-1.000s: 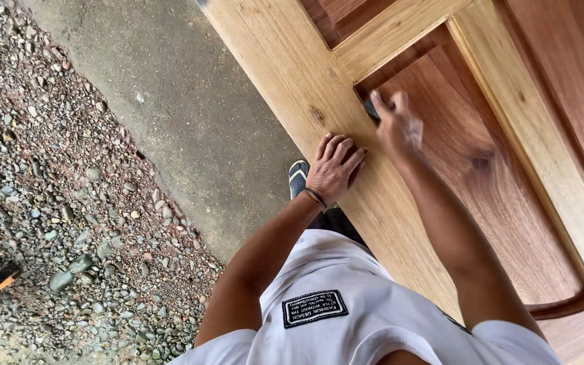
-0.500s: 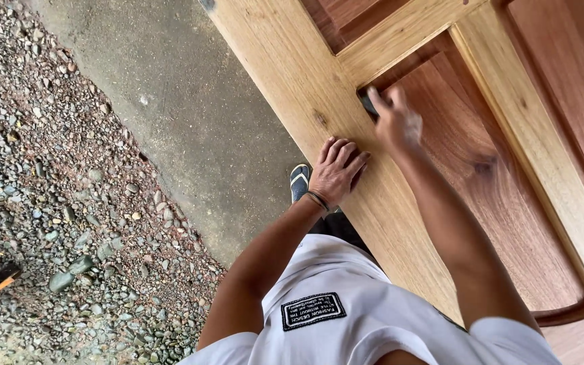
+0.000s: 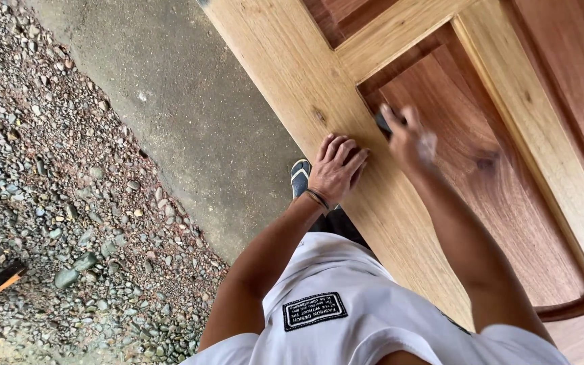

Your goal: The person sands the surface of a wooden door frame using a sanding block. They move the block back and forth across the flat panels and the curved edges of the wood, smoothing the surface. The person works on different sections of the door, including the recessed panels and the outer frame.

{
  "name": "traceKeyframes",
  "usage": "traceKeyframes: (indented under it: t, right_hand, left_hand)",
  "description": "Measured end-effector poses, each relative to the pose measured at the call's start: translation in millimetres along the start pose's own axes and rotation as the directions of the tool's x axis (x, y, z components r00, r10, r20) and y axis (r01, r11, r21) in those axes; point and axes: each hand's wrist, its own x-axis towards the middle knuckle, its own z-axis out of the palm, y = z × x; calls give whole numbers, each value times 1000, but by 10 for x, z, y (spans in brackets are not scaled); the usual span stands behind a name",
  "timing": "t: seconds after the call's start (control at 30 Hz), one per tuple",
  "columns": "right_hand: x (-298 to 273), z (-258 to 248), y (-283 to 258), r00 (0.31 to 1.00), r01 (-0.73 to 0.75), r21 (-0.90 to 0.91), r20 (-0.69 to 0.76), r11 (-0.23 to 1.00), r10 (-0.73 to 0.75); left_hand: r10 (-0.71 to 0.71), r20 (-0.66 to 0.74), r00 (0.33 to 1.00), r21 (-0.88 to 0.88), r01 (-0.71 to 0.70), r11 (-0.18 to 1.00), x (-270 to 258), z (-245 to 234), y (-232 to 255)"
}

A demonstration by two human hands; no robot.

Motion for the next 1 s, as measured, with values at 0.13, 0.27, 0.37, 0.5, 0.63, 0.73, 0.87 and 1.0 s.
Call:
traceKeyframes:
  t: [0.13, 0.27, 0.37, 0.5, 0.63, 0.73, 0.87, 1.0]
  right_hand:
    - [-177, -74, -11, 998, -2, -17, 69, 1000, 3]
    - [-231, -143, 10, 992, 11, -59, 129, 998, -3]
    - [-452, -70, 94, 991, -2, -27, 133, 1000, 6]
    - [234, 283, 6, 996, 11, 90, 91, 996, -19]
    - [431, 337, -53, 967, -124, 229, 248, 965, 66]
    - [-141, -6, 3, 981, -84, 148, 186, 985, 55]
    - [-1454, -465, 187, 991, -117, 56, 74, 992, 113]
    - [-1826, -415, 268, 984, -176, 74, 49, 982, 172]
  left_hand:
    - [1, 41, 999, 9, -2, 1000, -47, -11, 34]
    - [32, 26, 999, 36, -33, 999, 1, 16, 9]
    - [28, 20, 999, 35, -29, 999, -11, 25, 12]
    - [27, 32, 999, 41, -29, 999, 9, -22, 22]
    - [40, 155, 987, 19, -44, 999, 92, -181, 85]
    - [33, 124, 992, 17, -35, 999, 5, -42, 12]
    - [15, 115, 993, 41, -20, 999, -28, 16, 5]
    - [-1, 143, 990, 49, -6, 999, -4, -20, 38]
